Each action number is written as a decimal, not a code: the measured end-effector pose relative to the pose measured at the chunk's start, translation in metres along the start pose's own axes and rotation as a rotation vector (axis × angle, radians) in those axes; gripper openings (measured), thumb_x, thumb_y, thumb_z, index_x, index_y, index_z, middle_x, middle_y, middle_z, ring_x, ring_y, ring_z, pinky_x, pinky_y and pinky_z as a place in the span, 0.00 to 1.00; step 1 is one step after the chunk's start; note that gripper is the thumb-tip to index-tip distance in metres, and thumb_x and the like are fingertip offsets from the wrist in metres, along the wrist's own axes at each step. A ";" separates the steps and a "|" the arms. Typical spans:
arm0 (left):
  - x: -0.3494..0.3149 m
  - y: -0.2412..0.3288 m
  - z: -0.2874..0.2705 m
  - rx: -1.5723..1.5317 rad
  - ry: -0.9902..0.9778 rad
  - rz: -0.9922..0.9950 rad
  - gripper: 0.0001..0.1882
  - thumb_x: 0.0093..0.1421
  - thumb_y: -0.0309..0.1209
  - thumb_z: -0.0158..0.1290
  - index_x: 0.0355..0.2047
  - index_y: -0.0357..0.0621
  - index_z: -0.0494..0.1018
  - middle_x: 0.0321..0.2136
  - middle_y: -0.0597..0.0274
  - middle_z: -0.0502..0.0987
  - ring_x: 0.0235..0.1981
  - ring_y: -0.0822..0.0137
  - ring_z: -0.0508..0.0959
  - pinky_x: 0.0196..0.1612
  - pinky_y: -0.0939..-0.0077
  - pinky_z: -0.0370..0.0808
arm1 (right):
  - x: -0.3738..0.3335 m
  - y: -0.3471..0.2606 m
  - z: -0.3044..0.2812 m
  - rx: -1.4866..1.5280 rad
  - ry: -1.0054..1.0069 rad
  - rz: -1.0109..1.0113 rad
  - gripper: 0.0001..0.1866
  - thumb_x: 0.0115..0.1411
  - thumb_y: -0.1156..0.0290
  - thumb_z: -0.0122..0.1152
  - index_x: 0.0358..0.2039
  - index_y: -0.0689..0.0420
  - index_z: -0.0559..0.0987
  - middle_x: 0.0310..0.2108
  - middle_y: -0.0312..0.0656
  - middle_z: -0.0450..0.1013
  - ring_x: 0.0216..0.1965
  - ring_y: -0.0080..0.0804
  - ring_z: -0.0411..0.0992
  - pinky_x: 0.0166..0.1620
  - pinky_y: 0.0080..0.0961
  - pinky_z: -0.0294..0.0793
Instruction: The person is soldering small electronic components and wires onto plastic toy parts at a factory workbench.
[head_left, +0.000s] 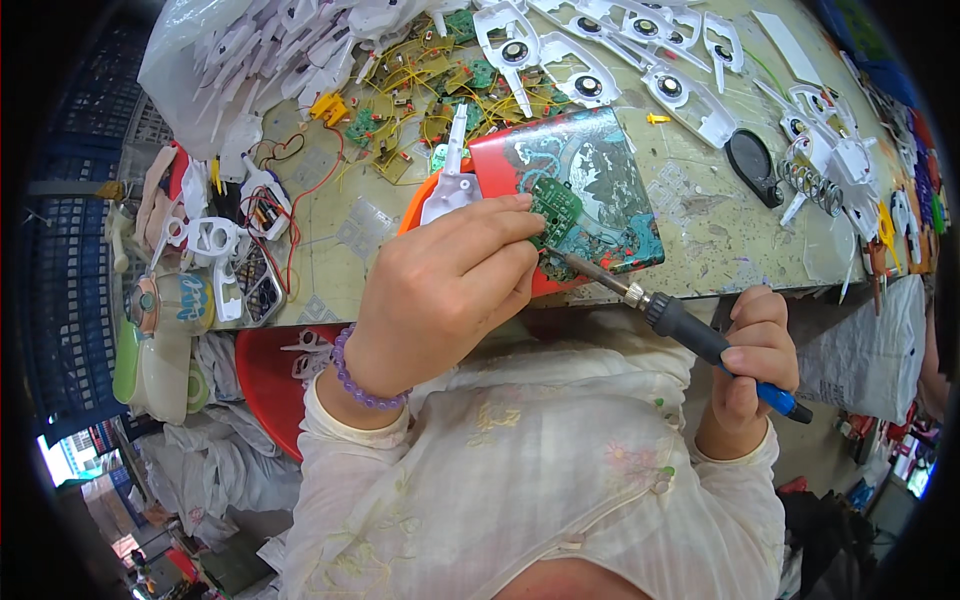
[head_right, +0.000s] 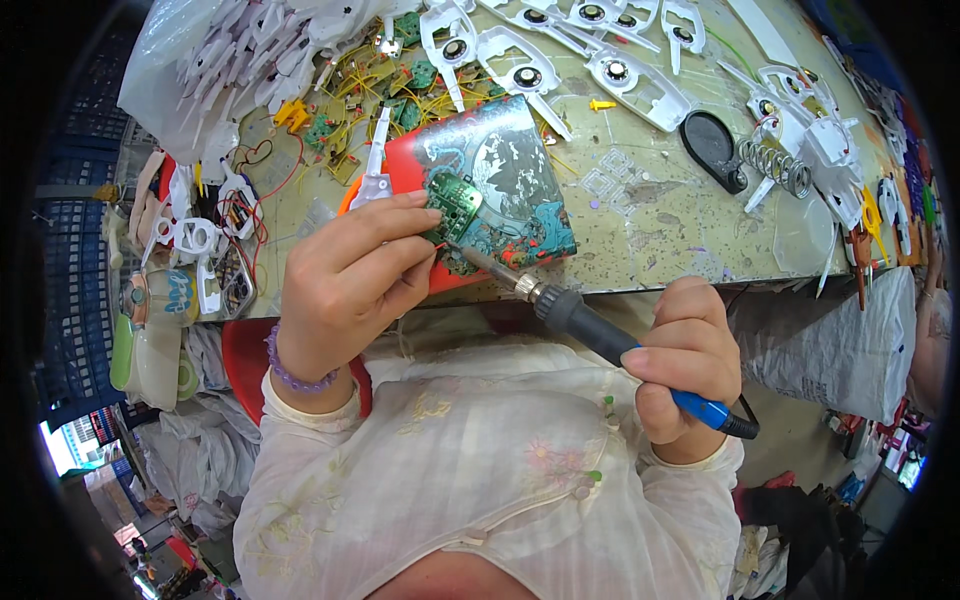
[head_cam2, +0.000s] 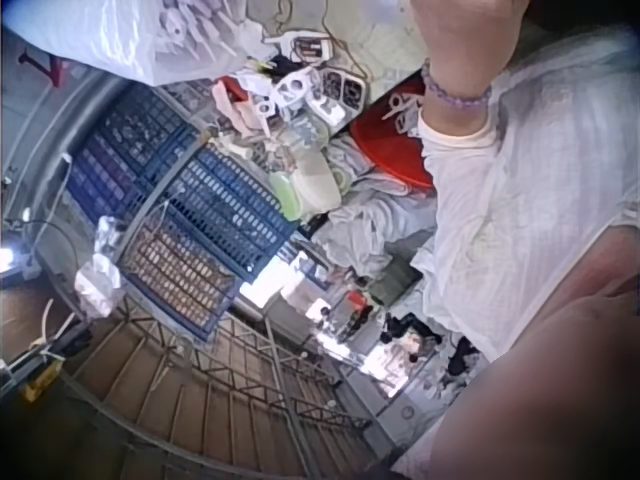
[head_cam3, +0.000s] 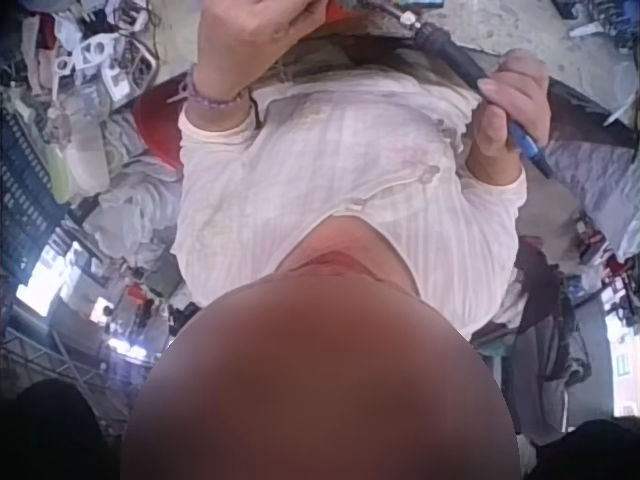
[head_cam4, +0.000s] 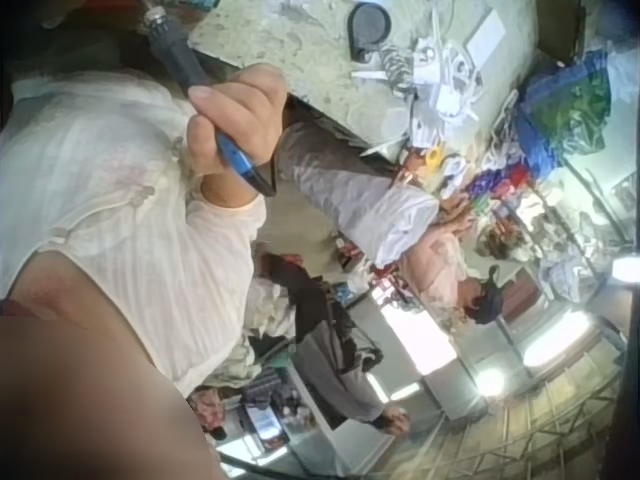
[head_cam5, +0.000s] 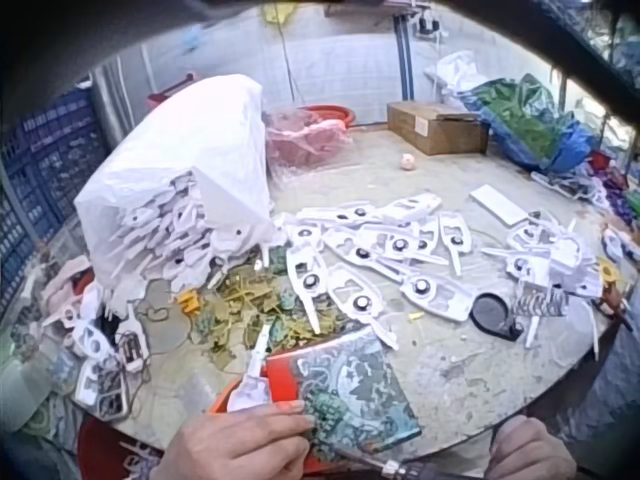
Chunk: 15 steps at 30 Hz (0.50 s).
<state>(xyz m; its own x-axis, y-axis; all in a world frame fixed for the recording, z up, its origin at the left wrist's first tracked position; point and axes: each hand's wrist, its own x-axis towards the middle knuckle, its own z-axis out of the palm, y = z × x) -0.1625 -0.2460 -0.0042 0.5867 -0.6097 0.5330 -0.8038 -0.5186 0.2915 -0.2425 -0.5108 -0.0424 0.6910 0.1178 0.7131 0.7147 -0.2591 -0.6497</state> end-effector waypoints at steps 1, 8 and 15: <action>0.000 0.000 0.000 0.002 -0.003 -0.001 0.08 0.40 0.17 0.59 0.22 0.38 0.72 0.30 0.59 0.78 0.37 0.59 0.80 0.35 0.71 0.78 | 0.000 0.000 0.000 -0.005 0.000 0.000 0.10 0.56 0.61 0.56 0.31 0.54 0.75 0.20 0.35 0.66 0.26 0.33 0.62 0.31 0.32 0.63; 0.000 0.001 -0.001 0.008 -0.009 0.002 0.08 0.40 0.17 0.59 0.22 0.38 0.72 0.31 0.59 0.78 0.37 0.58 0.80 0.35 0.71 0.78 | -0.002 0.001 0.001 0.009 0.032 -0.013 0.10 0.56 0.61 0.55 0.31 0.54 0.74 0.20 0.35 0.66 0.26 0.33 0.62 0.31 0.31 0.63; 0.000 0.004 -0.001 0.012 -0.017 -0.005 0.08 0.41 0.18 0.59 0.22 0.38 0.72 0.31 0.59 0.78 0.37 0.59 0.80 0.35 0.71 0.78 | -0.007 0.002 -0.003 0.021 0.071 -0.011 0.11 0.57 0.60 0.53 0.30 0.55 0.73 0.20 0.36 0.66 0.26 0.33 0.61 0.31 0.31 0.63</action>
<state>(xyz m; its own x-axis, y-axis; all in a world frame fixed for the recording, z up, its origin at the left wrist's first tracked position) -0.1655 -0.2474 -0.0026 0.5924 -0.6173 0.5177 -0.7996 -0.5289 0.2844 -0.2458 -0.5154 -0.0478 0.6743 0.0518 0.7367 0.7247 -0.2379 -0.6466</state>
